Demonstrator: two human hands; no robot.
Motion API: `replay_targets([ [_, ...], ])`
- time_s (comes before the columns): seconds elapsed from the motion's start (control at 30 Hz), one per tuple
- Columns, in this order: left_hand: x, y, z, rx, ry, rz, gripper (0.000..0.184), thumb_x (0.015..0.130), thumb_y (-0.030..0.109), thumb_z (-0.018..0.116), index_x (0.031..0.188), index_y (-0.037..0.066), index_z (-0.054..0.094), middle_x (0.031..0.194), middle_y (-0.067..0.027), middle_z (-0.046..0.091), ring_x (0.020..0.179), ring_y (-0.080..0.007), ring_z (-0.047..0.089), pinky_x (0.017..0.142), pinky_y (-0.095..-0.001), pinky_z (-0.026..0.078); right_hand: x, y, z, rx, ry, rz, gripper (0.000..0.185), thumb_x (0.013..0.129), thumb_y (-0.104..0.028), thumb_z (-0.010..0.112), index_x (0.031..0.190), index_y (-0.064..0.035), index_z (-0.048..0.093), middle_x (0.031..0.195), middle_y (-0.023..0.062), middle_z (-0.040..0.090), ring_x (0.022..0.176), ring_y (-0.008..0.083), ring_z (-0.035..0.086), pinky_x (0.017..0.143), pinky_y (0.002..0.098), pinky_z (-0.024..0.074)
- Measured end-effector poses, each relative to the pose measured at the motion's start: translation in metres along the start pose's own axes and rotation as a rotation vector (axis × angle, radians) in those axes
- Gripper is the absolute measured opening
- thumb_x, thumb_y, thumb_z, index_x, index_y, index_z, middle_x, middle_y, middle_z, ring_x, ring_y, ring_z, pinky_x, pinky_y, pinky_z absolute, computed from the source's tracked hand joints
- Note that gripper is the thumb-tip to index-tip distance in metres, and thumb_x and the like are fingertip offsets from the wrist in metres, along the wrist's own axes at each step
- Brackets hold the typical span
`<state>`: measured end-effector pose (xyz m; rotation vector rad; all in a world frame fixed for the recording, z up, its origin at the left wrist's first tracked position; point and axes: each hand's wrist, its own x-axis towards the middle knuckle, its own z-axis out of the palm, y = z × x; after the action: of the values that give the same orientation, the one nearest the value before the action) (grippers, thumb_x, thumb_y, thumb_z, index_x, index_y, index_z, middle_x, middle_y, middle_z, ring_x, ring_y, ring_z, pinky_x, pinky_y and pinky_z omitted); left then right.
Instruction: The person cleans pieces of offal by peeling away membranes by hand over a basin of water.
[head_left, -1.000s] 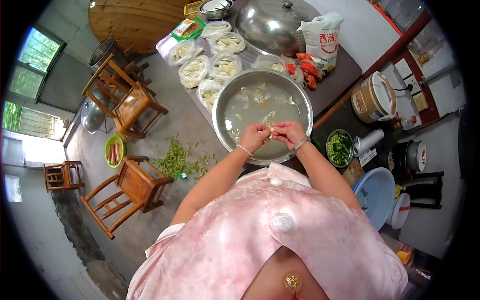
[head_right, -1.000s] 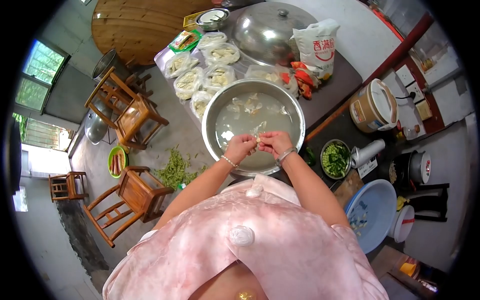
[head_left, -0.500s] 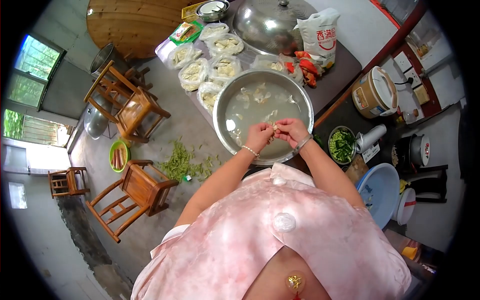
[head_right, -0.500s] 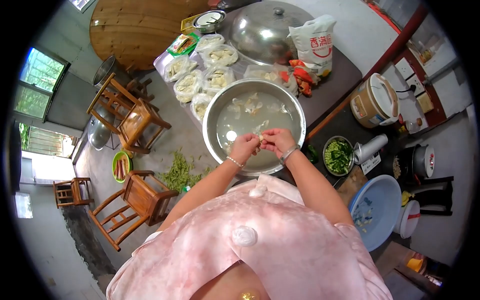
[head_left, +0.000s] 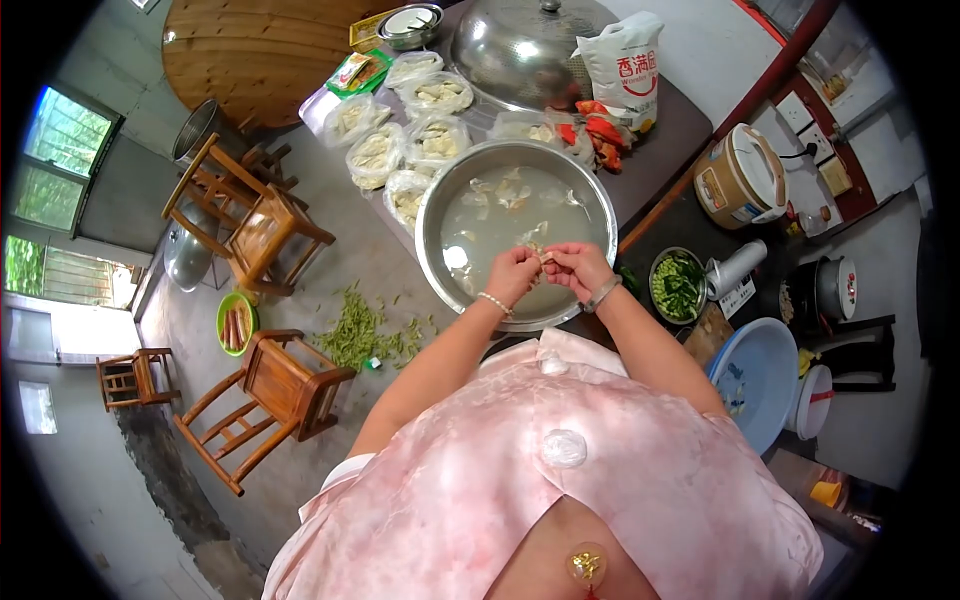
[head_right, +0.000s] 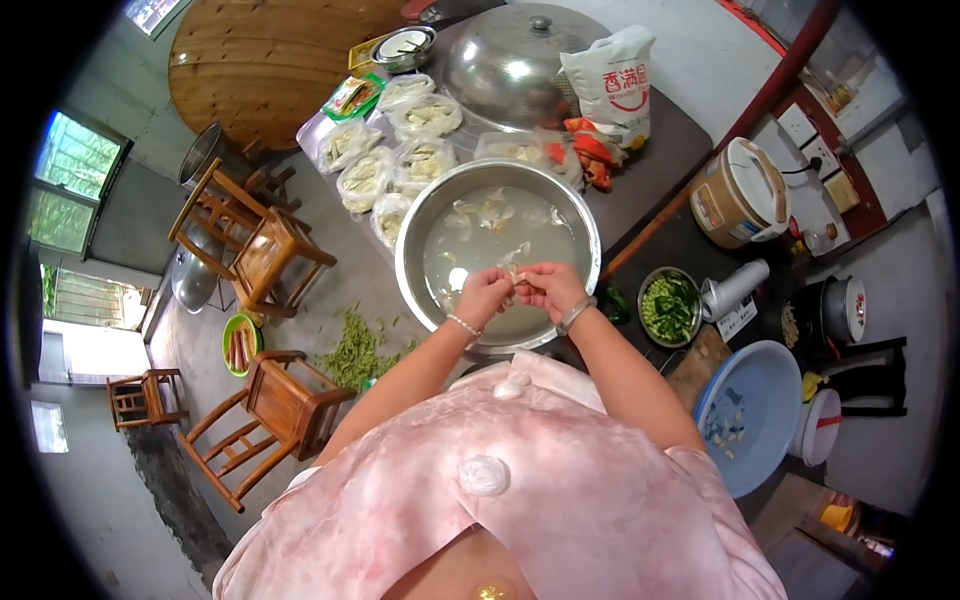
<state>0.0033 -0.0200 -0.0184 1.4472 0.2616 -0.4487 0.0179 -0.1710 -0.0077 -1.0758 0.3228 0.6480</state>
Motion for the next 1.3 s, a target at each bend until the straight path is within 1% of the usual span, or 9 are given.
replay_targets([
  [0.2, 0.0, -0.003, -0.006, -0.132, -0.023, -0.027, 0.012, 0.075, 0.014, 0.053, 0.07, 0.003, 0.056, 0.058, -0.0018, 0.053, 0.047, -0.0074, 0.047, 0.041, -0.0212, 0.037, 0.0, -0.002, -0.009, 0.047, 0.104, 0.004, 0.014, 0.081, -0.005, 0.051, 0.093, 0.0022, 0.055, 0.076, 0.0064, 0.058, 0.063, 0.0135, 0.056, 0.057, 0.0259, 0.0499],
  [0.3, 0.002, 0.0, -0.01, 0.035, 0.072, -0.073, 0.015, 0.074, 0.016, 0.054, 0.068, 0.002, 0.056, 0.058, -0.0021, 0.054, 0.046, -0.008, 0.048, 0.042, -0.0216, 0.038, -0.001, -0.004, -0.017, 0.045, 0.099, 0.003, 0.014, 0.081, -0.005, 0.053, 0.092, 0.0022, 0.055, 0.076, 0.0059, 0.058, 0.064, 0.0132, 0.057, 0.058, 0.0259, 0.0505],
  [0.4, 0.005, -0.004, -0.013, 0.241, 0.072, -0.001, 0.016, 0.074, 0.016, 0.058, 0.069, 0.0, 0.059, 0.059, -0.0026, 0.055, 0.047, -0.0081, 0.049, 0.043, -0.0217, 0.039, 0.001, 0.0, -0.017, 0.029, 0.085, -0.022, 0.014, 0.079, -0.005, 0.055, 0.091, 0.0024, 0.056, 0.076, 0.0061, 0.059, 0.064, 0.013, 0.057, 0.058, 0.0254, 0.0507],
  [0.5, -0.002, 0.002, -0.003, 0.161, 0.083, 0.11, 0.017, 0.073, 0.016, 0.062, 0.073, -0.001, 0.061, 0.059, -0.0028, 0.056, 0.048, -0.0076, 0.049, 0.044, -0.0216, 0.039, 0.001, 0.001, -0.012, 0.021, 0.104, -0.05, 0.014, 0.078, -0.004, 0.056, 0.09, 0.0029, 0.056, 0.075, 0.0069, 0.059, 0.062, 0.0131, 0.057, 0.056, 0.0244, 0.0508],
  [0.6, 0.004, -0.002, -0.001, 0.14, 0.047, 0.097, 0.016, 0.072, 0.015, 0.063, 0.075, -0.001, 0.062, 0.058, -0.0023, 0.057, 0.049, -0.0074, 0.05, 0.045, -0.0218, 0.04, 0.002, 0.001, -0.006, -0.018, 0.094, -0.062, 0.014, 0.078, -0.004, 0.057, 0.09, 0.0033, 0.057, 0.074, 0.0077, 0.059, 0.061, 0.0133, 0.058, 0.053, 0.0239, 0.0508],
  [0.83, 0.003, 0.001, -0.004, 0.189, 0.069, 0.118, 0.015, 0.072, 0.014, 0.062, 0.075, -0.001, 0.062, 0.059, -0.0024, 0.057, 0.049, -0.007, 0.05, 0.045, -0.021, 0.039, 0.0, 0.002, -0.001, -0.285, 0.095, -0.086, 0.011, 0.076, -0.003, 0.057, 0.085, 0.0038, 0.058, 0.072, 0.0079, 0.059, 0.058, 0.0122, 0.057, 0.051, 0.0229, 0.0499],
  [1.03, 0.003, 0.007, -0.004, 0.279, 0.062, 0.118, 0.015, 0.071, 0.012, 0.061, 0.074, -0.002, 0.062, 0.058, -0.0017, 0.056, 0.048, -0.0066, 0.049, 0.044, -0.0205, 0.038, 0.003, 0.009, -0.002, -0.48, 0.077, -0.231, 0.016, 0.075, -0.001, 0.057, 0.091, 0.0051, 0.059, 0.07, 0.0066, 0.059, 0.056, 0.0101, 0.055, 0.052, 0.0218, 0.0486],
  [1.13, 0.001, 0.011, -0.002, 0.257, 0.06, 0.108, 0.013, 0.071, 0.011, 0.058, 0.071, -0.002, 0.061, 0.057, -0.0019, 0.056, 0.048, -0.0069, 0.049, 0.043, -0.0207, 0.038, -0.003, 0.008, 0.005, -0.4, 0.095, -0.261, 0.02, 0.074, 0.002, 0.055, 0.093, 0.0071, 0.059, 0.066, 0.0068, 0.058, 0.053, 0.0094, 0.053, 0.049, 0.0216, 0.0461],
  [1.3, 0.007, 0.001, 0.003, 0.172, 0.037, 0.05, 0.013, 0.071, 0.011, 0.054, 0.067, 0.0, 0.056, 0.055, -0.0025, 0.053, 0.046, -0.0083, 0.049, 0.041, -0.0206, 0.037, -0.011, 0.006, 0.003, -0.364, 0.067, -0.26, 0.02, 0.075, 0.0, 0.056, 0.095, 0.0051, 0.059, 0.07, 0.0073, 0.06, 0.056, 0.0101, 0.055, 0.053, 0.0217, 0.0483],
])
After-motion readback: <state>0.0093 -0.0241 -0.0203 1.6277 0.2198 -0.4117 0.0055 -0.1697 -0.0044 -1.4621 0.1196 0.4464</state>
